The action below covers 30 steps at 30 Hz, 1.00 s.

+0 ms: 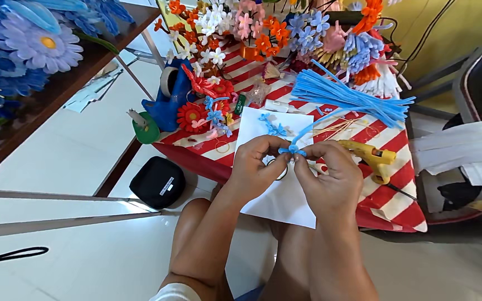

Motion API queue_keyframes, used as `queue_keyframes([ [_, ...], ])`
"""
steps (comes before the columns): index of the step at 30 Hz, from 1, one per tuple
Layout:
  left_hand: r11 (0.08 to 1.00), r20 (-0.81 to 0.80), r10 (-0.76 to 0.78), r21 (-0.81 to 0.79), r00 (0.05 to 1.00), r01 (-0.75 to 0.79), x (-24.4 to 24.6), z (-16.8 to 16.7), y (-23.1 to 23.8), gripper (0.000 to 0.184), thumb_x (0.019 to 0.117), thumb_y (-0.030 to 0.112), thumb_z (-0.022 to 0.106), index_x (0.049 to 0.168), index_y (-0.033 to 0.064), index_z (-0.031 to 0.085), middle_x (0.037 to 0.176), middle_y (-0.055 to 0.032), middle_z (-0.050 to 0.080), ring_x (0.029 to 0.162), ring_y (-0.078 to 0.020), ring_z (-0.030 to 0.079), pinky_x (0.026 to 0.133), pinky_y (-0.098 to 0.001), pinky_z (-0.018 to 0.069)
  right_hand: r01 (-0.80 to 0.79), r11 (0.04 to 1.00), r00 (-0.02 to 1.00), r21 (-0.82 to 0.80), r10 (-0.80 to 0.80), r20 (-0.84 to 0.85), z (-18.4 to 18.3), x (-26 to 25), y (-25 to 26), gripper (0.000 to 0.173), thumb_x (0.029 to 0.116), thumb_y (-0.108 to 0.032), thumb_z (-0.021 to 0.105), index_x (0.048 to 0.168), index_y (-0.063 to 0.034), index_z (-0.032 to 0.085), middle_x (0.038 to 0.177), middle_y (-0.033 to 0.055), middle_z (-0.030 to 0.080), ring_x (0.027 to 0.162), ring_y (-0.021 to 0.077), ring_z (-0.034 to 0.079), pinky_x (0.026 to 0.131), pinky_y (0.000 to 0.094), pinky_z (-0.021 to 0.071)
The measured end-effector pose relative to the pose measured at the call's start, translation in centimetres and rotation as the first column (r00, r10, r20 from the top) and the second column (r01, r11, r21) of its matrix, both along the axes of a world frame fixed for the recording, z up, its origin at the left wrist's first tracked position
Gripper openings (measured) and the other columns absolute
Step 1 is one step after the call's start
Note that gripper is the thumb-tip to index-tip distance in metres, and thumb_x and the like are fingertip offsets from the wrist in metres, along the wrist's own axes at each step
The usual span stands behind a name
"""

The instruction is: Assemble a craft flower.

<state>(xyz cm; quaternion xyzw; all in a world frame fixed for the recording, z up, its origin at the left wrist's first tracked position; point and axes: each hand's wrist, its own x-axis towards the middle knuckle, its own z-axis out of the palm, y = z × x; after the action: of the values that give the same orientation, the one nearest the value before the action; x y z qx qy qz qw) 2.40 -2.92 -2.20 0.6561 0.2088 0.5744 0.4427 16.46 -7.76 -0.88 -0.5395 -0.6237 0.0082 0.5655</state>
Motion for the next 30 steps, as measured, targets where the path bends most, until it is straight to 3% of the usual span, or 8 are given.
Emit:
queue_keyframes([
  [30,1.000,-0.012,0.005,0.004,1.000,-0.005,-0.10,0.03,0.12,0.012,0.0879,-0.006,0.064,0.098,-0.0010,0.068,0.089,0.0026,0.070,0.080,0.0004,0.066,0.077,-0.0199,0.0582,-0.011,1.000,1.000,0.002,0.011,-0.017,-0.23,-0.25,0.24,0.007,0.0868,-0.013,0.066,0.083,-0.0088,0.069,0.082,-0.0015,0.068,0.081,0.0051,0.061,0.086,0.0301,0.0457],
])
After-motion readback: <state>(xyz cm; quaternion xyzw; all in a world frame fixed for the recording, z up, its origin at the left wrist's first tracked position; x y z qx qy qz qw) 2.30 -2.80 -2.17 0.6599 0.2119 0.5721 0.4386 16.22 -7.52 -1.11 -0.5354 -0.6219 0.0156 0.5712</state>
